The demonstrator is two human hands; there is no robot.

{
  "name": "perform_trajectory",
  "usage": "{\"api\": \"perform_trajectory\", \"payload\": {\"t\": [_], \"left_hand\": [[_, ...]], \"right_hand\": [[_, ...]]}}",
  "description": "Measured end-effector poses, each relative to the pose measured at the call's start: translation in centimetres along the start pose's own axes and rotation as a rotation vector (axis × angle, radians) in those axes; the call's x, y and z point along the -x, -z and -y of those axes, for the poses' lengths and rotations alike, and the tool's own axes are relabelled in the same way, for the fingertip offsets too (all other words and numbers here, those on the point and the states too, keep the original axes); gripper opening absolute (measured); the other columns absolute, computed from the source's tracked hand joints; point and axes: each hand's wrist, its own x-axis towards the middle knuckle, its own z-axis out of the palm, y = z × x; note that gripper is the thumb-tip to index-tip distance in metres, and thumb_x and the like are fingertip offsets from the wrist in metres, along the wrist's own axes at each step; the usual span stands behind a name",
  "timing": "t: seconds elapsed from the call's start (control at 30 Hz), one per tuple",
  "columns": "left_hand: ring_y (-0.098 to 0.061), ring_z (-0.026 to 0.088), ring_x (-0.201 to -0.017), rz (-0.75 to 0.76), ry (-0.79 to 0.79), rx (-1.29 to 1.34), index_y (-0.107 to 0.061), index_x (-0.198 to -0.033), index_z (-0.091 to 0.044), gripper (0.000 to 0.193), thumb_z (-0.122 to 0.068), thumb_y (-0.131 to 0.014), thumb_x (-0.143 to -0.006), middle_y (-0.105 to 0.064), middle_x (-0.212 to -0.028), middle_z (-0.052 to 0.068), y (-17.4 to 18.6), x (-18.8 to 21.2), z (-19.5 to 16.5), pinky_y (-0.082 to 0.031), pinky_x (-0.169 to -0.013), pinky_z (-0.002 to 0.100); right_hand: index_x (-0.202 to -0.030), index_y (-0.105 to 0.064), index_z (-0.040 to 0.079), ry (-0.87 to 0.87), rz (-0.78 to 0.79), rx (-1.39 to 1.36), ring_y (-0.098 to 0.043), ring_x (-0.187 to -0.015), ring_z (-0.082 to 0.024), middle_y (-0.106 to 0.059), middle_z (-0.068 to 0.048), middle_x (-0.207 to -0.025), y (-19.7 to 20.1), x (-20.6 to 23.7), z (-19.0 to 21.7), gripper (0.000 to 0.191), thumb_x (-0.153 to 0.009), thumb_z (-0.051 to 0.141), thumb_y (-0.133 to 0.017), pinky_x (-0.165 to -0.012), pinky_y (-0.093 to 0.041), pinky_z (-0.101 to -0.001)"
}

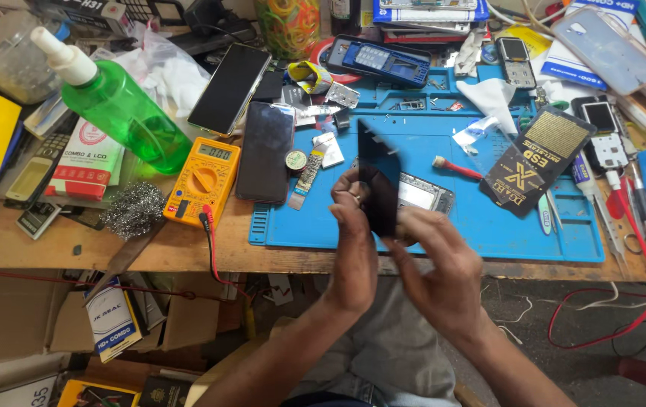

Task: The person removes the back cover of a smartphone, detaches the battery, and then reassembles the device by placing the back cover back on. The workspace is cluttered with tools and electronic parts.

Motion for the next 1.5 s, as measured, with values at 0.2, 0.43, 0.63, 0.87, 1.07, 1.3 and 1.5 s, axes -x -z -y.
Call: {"api": "perform_trajectory", "payload": {"t": [0.2,0.43,0.63,0.87,1.07,1.3,1.5], "left_hand": [[-0.053,0.018,-0.132,0.14,0.17,-0.156,-0.043,-0.148,-0.005,0.043,-0.034,-0.045,-0.116,-0.054,-0.138,0.009,0.1,-0.5,-2.1,-0.044,-0.115,0.037],[-0.064,0.016,-0.118,0.163,0.335,-0.345,-0.049,-0.147,-0.004,0.045,-0.001,-0.057,-0.103,-0.059,-0.135,0.009,0.4,-2.1,-1.2,-0.063,-0.094,0.034],[-0.069,0.02,-0.114,0.165,0.237,-0.522,-0.051,-0.146,-0.004,0.046,0.004,-0.055,-0.101,-0.062,-0.139,0.008,-0.6,-2.1,-0.8,-0.065,-0.093,0.032],[-0.074,0.025,-0.116,0.268,0.048,-0.751,-0.057,-0.138,-0.005,0.041,0.003,-0.061,-0.098,-0.071,-0.128,0.015,-1.4,-2.7,-2.0,-0.066,-0.086,0.033],[-0.073,0.023,-0.116,0.248,-0.09,-0.811,-0.071,-0.116,-0.005,0.019,-0.006,-0.067,-0.098,-0.07,-0.13,0.011,-1.3,-3.6,-2.9,-0.065,-0.091,0.033],[-0.062,0.023,-0.102,0.101,-0.256,-1.022,-0.077,-0.101,-0.005,0.021,-0.018,-0.081,-0.086,-0.066,-0.1,0.008,-1.9,-5.1,-3.1,-0.051,-0.088,0.037],[-0.061,0.021,-0.094,0.038,-0.217,-1.007,-0.078,-0.091,-0.005,0.015,-0.02,-0.079,-0.09,-0.066,-0.092,0.005,-2.3,-5.6,-2.4,-0.049,-0.081,0.037]], "right_hand": [[-0.132,-0.067,0.001,-0.466,0.039,-0.402,-0.071,-0.086,-0.011,-0.075,-0.006,-0.102,2.6,-2.2,-4.3,0.034,-0.098,0.003,-0.069,-0.074,-0.061,-0.0257],[-0.152,-0.051,0.006,-0.522,0.189,-0.29,-0.07,-0.095,-0.012,-0.069,-0.009,-0.12,4.1,-2.9,-4.4,0.068,-0.087,0.004,-0.073,-0.077,-0.058,-0.0264],[-0.153,-0.044,0.0,-0.512,0.209,-0.476,-0.066,-0.118,-0.018,-0.062,-0.011,-0.139,3.9,-3.1,-4.7,0.079,-0.082,0.002,-0.077,-0.094,-0.059,-0.0299],[-0.153,-0.043,-0.002,-0.6,0.191,-0.676,-0.063,-0.125,-0.023,-0.061,-0.014,-0.142,3.9,-2.9,-5.6,0.086,-0.076,0.001,-0.081,-0.099,-0.057,-0.0358],[-0.152,-0.045,-0.001,-0.594,0.151,-0.747,-0.063,-0.127,-0.026,-0.059,-0.017,-0.145,4.1,-2.9,-5.3,0.086,-0.075,0.001,-0.082,-0.101,-0.057,-0.038],[-0.15,-0.047,0.003,-0.357,0.034,-0.112,-0.065,-0.123,-0.023,-0.057,-0.014,-0.14,3.5,-2.9,-2.6,0.087,-0.072,0.01,-0.086,-0.096,-0.061,-0.0354],[-0.148,-0.05,-0.001,-0.176,-0.059,0.394,-0.069,-0.113,-0.029,-0.056,-0.019,-0.139,3.3,-2.7,-1.3,0.085,-0.074,0.017,-0.087,-0.084,-0.061,-0.0369]]}}
